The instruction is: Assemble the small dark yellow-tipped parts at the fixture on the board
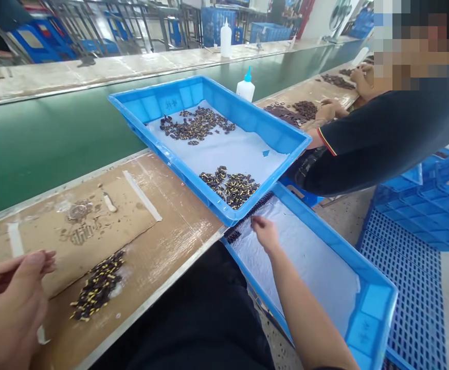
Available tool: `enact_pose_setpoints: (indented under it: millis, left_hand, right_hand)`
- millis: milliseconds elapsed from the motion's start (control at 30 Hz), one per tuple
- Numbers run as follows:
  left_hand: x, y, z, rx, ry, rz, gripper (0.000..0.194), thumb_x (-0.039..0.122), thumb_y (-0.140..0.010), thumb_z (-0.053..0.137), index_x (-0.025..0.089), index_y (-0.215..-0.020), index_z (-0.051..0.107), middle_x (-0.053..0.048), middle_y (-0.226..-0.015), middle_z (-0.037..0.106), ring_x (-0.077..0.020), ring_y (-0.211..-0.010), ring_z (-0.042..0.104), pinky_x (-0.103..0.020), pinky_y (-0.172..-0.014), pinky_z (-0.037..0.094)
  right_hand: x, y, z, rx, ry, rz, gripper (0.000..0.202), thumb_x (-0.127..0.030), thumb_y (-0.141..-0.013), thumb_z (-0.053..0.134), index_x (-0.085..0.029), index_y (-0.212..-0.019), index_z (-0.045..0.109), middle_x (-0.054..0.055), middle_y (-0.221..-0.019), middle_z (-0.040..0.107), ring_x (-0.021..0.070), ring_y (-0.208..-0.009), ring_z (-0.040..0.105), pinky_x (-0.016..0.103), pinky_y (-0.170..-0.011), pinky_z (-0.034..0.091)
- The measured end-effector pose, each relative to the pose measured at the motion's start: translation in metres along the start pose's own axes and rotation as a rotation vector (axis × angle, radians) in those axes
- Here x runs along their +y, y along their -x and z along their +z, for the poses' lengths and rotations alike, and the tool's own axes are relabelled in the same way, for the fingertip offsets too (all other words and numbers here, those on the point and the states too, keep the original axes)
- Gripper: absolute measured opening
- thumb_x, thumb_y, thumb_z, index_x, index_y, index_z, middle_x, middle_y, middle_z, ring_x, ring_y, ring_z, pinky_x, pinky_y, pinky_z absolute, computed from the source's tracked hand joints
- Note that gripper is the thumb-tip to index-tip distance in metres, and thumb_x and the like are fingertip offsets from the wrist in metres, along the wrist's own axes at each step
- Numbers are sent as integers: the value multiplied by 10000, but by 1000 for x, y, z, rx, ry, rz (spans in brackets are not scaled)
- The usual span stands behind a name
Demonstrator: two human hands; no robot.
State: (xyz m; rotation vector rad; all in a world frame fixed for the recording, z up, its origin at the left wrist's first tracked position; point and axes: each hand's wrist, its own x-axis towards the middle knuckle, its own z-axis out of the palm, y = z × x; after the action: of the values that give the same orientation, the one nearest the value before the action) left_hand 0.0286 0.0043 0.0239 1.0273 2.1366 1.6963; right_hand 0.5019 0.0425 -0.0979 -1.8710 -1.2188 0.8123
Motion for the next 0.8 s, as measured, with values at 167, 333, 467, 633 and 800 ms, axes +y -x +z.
enact_pose_setpoints:
  millis: [167, 333, 467, 633, 800]
  left_hand:
    - [8, 3, -1, 46, 48, -92, 257, 270, -645, 846, 185, -885, 811, -68, -830, 790, -188, -737, 728, -177, -517, 486]
    - [2, -1, -2, 72, 35, -68, 266, 276, -641, 855, 175, -884, 813, -55, -781, 779, -173, -728, 730, -195, -629, 558]
    - [-5, -5, -2, 53, 45, -58, 269, 272, -659, 862, 174, -905, 812, -52, -788, 777, -159, -738, 730, -189, -672, 567]
    - [-8, -6, -2, 44, 68, -13, 251, 294, -680, 867, 157, -882, 805, -52, -775, 765, -143, -697, 704, -221, -693, 570]
    - [-7, -6, -3, 8, 37, -29, 310, 328, -663, 872, 151, -905, 795, -47, -779, 764, -174, -693, 697, -267, -648, 569]
  right_hand:
    - [44, -21, 44, -343, 309, 124, 248, -394, -986, 665, -148, -990, 693, 19, -895, 706, 147, -778, 677, 340, -772, 589]
    - [51, -39, 48, -448, 521, 116, 232, -378, -993, 657, -154, -1044, 686, 51, -1059, 700, 185, -940, 679, 385, -867, 584]
    - [54, -40, 49, -480, 591, 97, 241, -386, -1001, 644, -155, -1058, 684, 48, -1049, 700, 179, -917, 681, 376, -850, 588]
    - [59, -35, 49, -470, 611, 81, 262, -405, -1013, 622, -151, -1034, 683, 43, -1012, 702, 172, -891, 681, 372, -838, 588]
    - [56, -29, 48, -443, 586, 67, 274, -413, -1018, 613, -152, -995, 691, 35, -968, 714, 165, -867, 691, 360, -830, 588]
